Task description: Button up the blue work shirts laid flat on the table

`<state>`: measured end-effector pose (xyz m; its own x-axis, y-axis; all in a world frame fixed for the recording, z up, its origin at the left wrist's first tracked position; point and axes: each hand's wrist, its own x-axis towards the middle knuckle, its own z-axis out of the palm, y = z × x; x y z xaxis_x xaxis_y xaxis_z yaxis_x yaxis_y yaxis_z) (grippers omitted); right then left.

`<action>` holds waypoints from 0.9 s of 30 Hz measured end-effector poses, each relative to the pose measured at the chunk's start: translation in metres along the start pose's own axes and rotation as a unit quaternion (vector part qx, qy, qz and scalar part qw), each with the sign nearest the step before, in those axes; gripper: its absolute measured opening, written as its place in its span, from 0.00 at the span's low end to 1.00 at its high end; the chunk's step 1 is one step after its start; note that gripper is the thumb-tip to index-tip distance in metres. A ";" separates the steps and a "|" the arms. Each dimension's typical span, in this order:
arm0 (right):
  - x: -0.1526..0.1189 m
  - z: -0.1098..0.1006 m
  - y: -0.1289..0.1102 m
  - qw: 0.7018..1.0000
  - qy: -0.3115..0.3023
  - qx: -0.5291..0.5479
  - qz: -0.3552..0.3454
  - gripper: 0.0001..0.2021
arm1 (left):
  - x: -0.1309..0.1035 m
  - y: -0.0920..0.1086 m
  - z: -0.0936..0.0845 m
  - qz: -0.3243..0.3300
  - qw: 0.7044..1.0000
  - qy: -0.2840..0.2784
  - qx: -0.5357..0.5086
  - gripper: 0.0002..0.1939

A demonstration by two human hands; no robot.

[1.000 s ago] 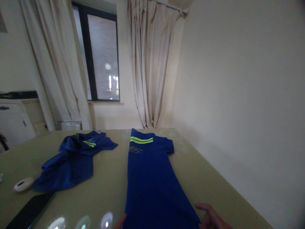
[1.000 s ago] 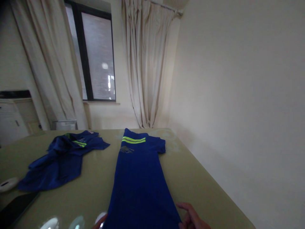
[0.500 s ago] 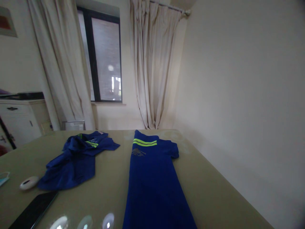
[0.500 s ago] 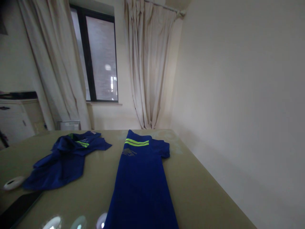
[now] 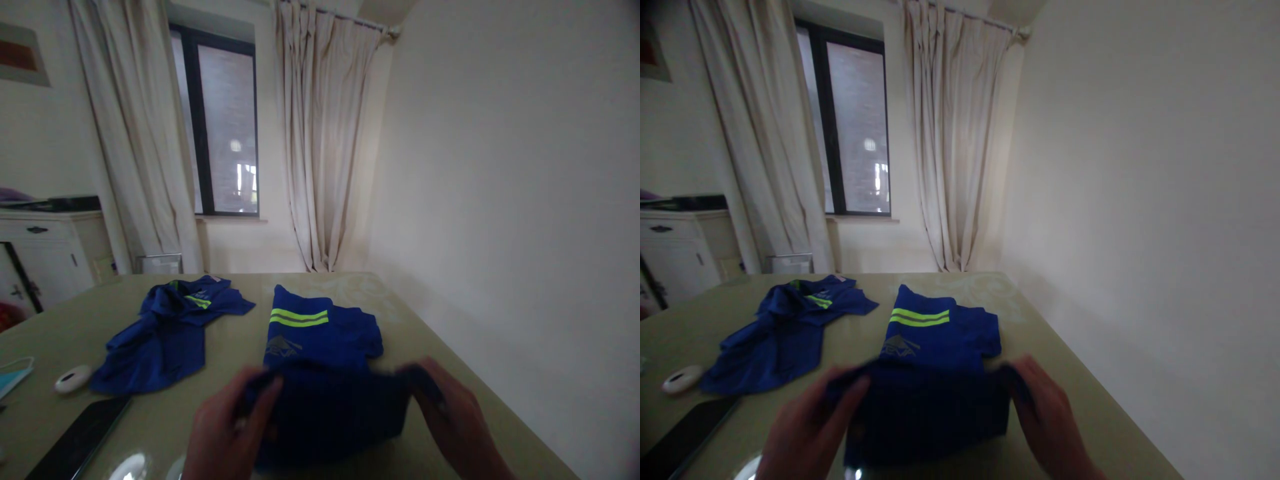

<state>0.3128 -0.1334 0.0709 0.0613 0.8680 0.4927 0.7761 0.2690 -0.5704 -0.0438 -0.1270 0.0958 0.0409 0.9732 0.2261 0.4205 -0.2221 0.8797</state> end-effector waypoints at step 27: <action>0.128 0.181 0.068 0.976 -0.144 -0.161 0.011 0.23 | 0.090 -0.203 -0.047 -0.069 0.847 0.246 0.467 0.31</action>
<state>0.2599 0.0711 -0.0238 -0.0624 0.9660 0.2510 0.9367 0.1435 -0.3193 -0.1685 0.0034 -0.0428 -0.3528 0.7924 0.4976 0.9331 0.2586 0.2498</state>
